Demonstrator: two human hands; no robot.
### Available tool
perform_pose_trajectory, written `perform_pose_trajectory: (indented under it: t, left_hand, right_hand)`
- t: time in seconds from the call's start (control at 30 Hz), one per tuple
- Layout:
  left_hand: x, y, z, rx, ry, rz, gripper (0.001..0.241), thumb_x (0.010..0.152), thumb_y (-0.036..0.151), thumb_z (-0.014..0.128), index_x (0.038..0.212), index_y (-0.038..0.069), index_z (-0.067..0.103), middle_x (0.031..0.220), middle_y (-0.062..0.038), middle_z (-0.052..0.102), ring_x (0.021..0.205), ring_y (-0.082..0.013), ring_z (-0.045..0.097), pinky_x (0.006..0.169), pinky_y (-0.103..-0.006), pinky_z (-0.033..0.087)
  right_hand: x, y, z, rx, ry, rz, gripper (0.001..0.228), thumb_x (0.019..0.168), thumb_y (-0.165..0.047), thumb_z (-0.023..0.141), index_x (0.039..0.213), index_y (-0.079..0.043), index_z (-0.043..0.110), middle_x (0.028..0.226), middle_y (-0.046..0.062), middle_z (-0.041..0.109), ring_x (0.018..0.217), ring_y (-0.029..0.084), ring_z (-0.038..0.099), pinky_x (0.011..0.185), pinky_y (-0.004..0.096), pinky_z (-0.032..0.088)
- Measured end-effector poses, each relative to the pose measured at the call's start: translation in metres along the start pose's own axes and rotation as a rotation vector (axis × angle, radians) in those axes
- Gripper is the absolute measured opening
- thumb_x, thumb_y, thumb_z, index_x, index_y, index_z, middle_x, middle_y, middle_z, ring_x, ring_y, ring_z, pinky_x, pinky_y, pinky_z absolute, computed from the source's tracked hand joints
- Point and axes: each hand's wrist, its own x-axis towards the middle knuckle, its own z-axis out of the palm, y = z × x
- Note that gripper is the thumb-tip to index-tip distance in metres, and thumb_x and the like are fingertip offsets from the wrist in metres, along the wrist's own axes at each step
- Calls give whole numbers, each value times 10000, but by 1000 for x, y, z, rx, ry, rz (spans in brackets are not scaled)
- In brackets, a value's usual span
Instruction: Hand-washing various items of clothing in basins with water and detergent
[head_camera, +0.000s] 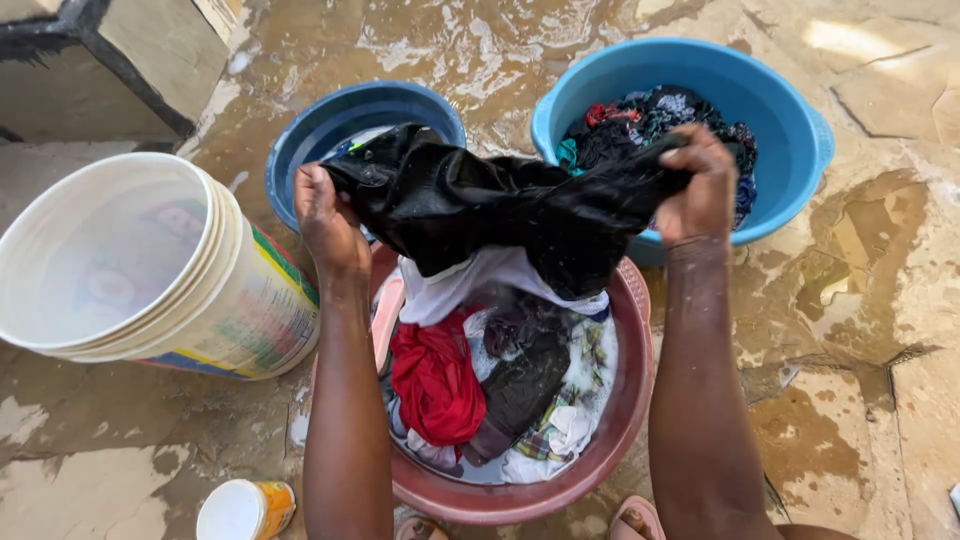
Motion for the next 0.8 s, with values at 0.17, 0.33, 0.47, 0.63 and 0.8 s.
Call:
perform_pose_trajectory:
  t: [0.17,0.33,0.47,0.63,0.8]
  left_hand:
    - [1,-66,-35,276,54,-49,180,1046,255,516,879,187,518,777,24,528,701,-62,544,664,-142,501]
    - [-78,-70,-4,1195,-495,-421,634,872,689,611,1368,312,490,1342,-153,627,1243,-451,587,1056,-615,427]
    - [-129,-115,-4,1704,-1038,-306,866,867,422,726,1605,378,275,1606,-78,414,1393,-473,429,1048,-774,330]
    - [-150,-141,-15,1827,-1202,-10,669,942,150,513,1584,270,370,1506,-135,513,1285,-460,517,1002,-686,387]
    - [-158,-228,-45,1829,-1217,166,494,965,131,547,1453,202,571,1328,-120,639,1241,-415,551,1042,-662,370]
  right_hand:
    - [10,60,-33,-723,13,-465,168,733,-38,611,873,-77,696,840,139,618,884,289,632,842,391,499]
    - [-48,149,-23,-1352,-227,-225,329,837,-427,703,1130,-278,704,1218,95,561,1146,395,574,944,592,484]
    - [-87,168,-14,-1605,-461,3,666,925,-539,677,1456,-166,524,1455,211,426,1314,498,466,975,699,439]
    - [-87,217,-32,-1779,-499,63,633,882,-498,727,1410,-212,526,1398,142,456,1259,428,494,914,631,471]
    - [-83,255,-43,-1852,-539,41,567,873,-421,740,1358,-235,514,1348,110,485,1210,384,514,932,644,431]
